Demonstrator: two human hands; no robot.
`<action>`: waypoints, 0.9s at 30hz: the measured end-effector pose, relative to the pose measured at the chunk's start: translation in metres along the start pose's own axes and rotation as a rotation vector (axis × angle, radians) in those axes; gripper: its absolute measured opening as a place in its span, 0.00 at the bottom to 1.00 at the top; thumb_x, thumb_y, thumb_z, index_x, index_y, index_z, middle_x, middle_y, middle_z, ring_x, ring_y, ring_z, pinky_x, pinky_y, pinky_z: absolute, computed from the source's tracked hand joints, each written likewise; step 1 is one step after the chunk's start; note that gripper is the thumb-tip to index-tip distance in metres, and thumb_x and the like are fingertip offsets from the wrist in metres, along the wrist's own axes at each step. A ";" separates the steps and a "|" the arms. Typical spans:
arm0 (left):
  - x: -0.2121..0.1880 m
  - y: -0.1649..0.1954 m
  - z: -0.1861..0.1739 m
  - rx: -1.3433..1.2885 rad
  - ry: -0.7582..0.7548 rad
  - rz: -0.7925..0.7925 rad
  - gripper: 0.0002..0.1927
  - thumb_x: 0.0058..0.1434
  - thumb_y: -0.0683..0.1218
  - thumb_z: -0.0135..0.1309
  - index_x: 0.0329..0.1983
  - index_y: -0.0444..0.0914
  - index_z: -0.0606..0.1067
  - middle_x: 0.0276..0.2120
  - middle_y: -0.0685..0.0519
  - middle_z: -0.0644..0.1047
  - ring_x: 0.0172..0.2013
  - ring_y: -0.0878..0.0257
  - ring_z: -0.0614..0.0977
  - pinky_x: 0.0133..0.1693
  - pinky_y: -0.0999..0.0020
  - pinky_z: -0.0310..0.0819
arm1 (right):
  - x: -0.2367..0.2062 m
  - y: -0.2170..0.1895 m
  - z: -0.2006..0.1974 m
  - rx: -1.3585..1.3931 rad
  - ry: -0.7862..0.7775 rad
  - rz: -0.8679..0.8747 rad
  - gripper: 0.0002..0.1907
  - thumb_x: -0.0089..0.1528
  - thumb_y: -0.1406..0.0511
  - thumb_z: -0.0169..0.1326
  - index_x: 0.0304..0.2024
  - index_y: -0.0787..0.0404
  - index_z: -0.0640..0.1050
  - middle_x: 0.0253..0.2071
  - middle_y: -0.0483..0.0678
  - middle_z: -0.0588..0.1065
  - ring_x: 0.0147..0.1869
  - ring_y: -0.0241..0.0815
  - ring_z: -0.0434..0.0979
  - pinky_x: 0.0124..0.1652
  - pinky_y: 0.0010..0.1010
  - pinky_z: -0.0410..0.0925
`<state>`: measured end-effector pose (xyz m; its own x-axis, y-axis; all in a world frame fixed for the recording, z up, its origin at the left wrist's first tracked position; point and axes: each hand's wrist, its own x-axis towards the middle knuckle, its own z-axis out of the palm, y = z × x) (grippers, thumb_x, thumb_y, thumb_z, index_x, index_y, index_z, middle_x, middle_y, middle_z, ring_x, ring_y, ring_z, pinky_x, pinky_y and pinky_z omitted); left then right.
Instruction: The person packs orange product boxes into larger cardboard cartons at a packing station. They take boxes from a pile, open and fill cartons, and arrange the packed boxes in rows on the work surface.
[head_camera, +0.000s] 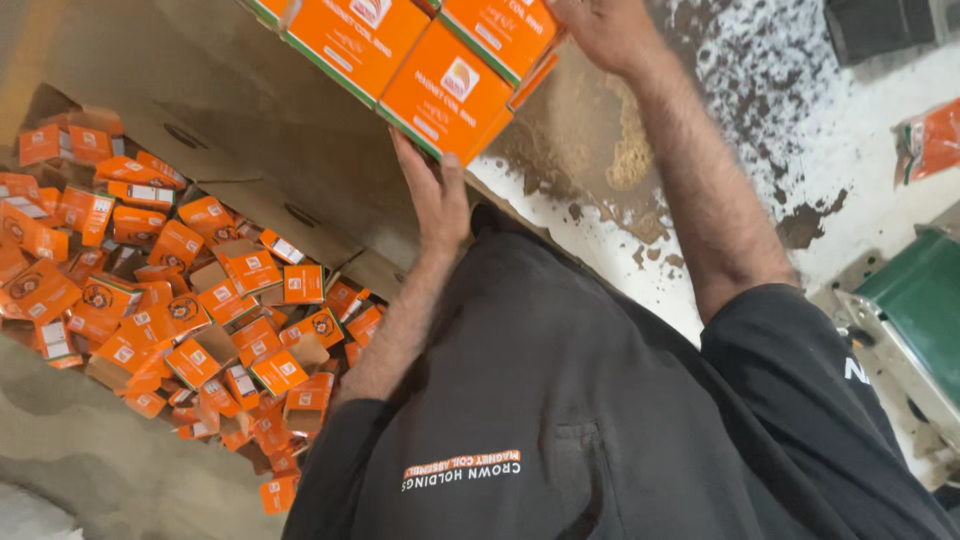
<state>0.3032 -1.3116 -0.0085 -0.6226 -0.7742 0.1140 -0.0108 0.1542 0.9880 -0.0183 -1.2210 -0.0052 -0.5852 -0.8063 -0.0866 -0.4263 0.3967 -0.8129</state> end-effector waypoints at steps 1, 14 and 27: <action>-0.001 0.005 0.001 0.020 0.000 -0.009 0.40 0.79 0.53 0.43 0.80 0.29 0.39 0.80 0.37 0.43 0.80 0.47 0.49 0.78 0.55 0.44 | 0.004 -0.004 0.002 0.127 -0.053 -0.057 0.20 0.75 0.55 0.54 0.55 0.67 0.77 0.46 0.46 0.79 0.50 0.36 0.78 0.49 0.32 0.72; -0.167 -0.080 -0.151 0.328 -0.139 -0.998 0.34 0.67 0.57 0.53 0.68 0.32 0.66 0.56 0.35 0.76 0.55 0.48 0.78 0.54 0.56 0.75 | 0.148 0.076 -0.058 0.928 0.684 0.626 0.42 0.61 0.66 0.65 0.66 0.53 0.51 0.35 0.49 0.75 0.24 0.42 0.69 0.22 0.32 0.62; -0.069 -0.084 -0.012 0.127 -0.705 -0.531 0.38 0.66 0.57 0.56 0.72 0.35 0.60 0.67 0.42 0.68 0.64 0.50 0.75 0.63 0.58 0.68 | -0.098 0.091 -0.056 1.120 0.464 0.429 0.20 0.68 0.70 0.49 0.63 0.58 0.70 0.53 0.46 0.77 0.44 0.39 0.81 0.32 0.28 0.71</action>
<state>0.3562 -1.2788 -0.0979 -0.8468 -0.2120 -0.4878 -0.4957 -0.0180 0.8683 -0.0388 -1.0815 -0.0381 -0.8109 -0.3897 -0.4365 0.5320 -0.1804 -0.8273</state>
